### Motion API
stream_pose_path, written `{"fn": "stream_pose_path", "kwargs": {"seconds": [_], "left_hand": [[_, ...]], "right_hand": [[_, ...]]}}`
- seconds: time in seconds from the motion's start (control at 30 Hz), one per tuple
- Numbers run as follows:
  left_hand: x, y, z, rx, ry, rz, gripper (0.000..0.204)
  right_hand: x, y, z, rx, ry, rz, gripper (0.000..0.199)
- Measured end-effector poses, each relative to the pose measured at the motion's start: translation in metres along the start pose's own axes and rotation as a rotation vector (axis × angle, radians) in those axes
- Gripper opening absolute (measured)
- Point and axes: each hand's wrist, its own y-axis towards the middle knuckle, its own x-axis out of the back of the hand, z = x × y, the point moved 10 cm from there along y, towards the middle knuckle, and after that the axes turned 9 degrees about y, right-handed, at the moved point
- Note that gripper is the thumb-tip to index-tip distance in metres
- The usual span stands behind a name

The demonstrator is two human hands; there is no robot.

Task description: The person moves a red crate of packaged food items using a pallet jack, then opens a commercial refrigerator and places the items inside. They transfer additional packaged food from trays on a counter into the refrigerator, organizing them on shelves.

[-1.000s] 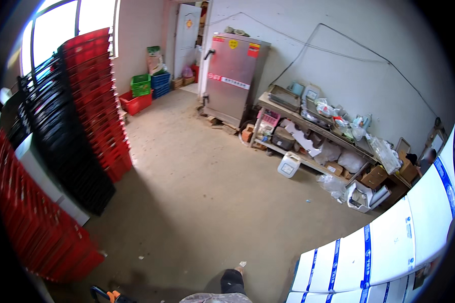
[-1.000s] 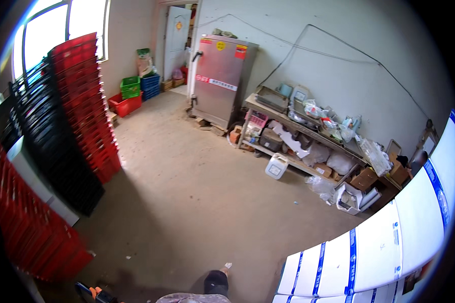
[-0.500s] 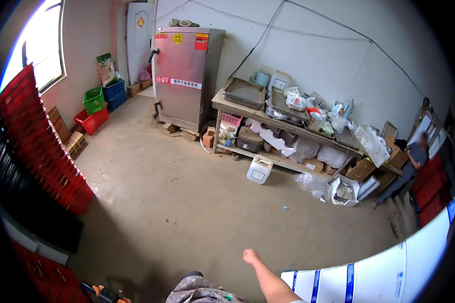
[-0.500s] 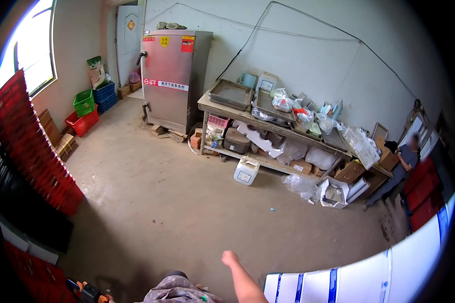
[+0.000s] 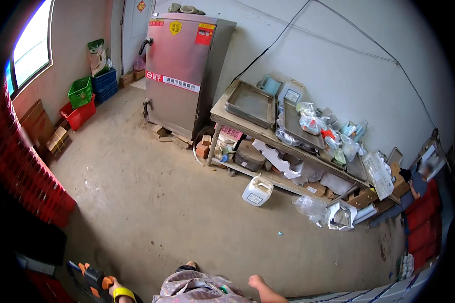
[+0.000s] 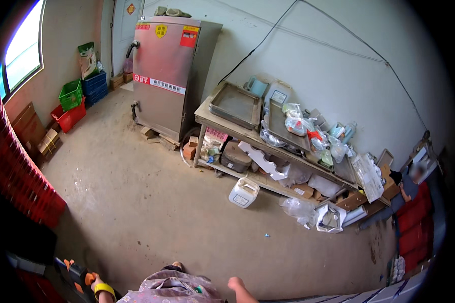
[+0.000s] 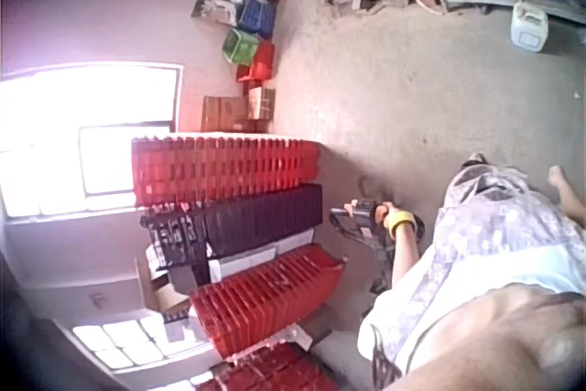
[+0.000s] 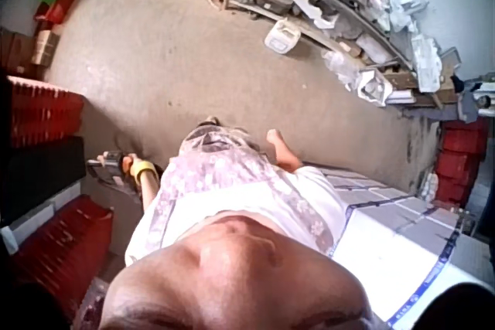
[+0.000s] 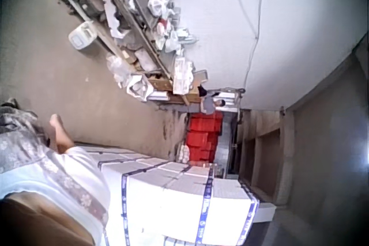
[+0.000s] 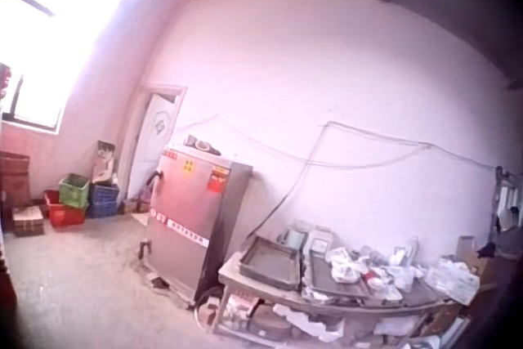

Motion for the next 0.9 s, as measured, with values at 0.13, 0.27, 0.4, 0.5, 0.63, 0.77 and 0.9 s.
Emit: {"fn": "stream_pose_path", "kwargs": {"seconds": [0.13, 0.27, 0.4, 0.5, 0.63, 0.77, 0.9], "left_hand": [[-0.064, -0.046, -0.096, -0.030, -0.003, 0.070, 0.046], [-0.096, -0.115, -0.194, -0.070, 0.106, 0.144, 0.053], [-0.145, -0.149, -0.249, -0.006, 0.320, 0.215, 0.056], [-0.174, -0.180, -0.294, -0.028, 0.423, 0.081, 0.055], [-0.234, -0.277, -0.345, 0.010, 0.151, 0.201, 0.031], [-0.267, -0.337, -0.329, -0.073, 0.182, 0.160, 0.024], [-0.327, -0.420, -0.338, -0.114, 0.083, 0.340, 0.025]], "right_hand": [[-0.014, 0.039, -0.064, -0.087, -0.021, 0.105, 0.024], [0.051, 0.084, -0.026, -0.001, 0.054, 0.124, 0.027], [0.149, 0.162, 0.063, 0.267, -0.099, 0.070, 0.019], [0.239, 0.231, 0.124, 0.360, 0.050, 0.061, 0.012], [0.366, 0.330, 0.157, 0.355, 0.183, 0.042, 0.022], [0.484, 0.363, 0.236, 0.701, 0.040, -0.039, 0.022], [0.529, 0.379, 0.265, 0.795, 0.031, -0.075, 0.026]]}}
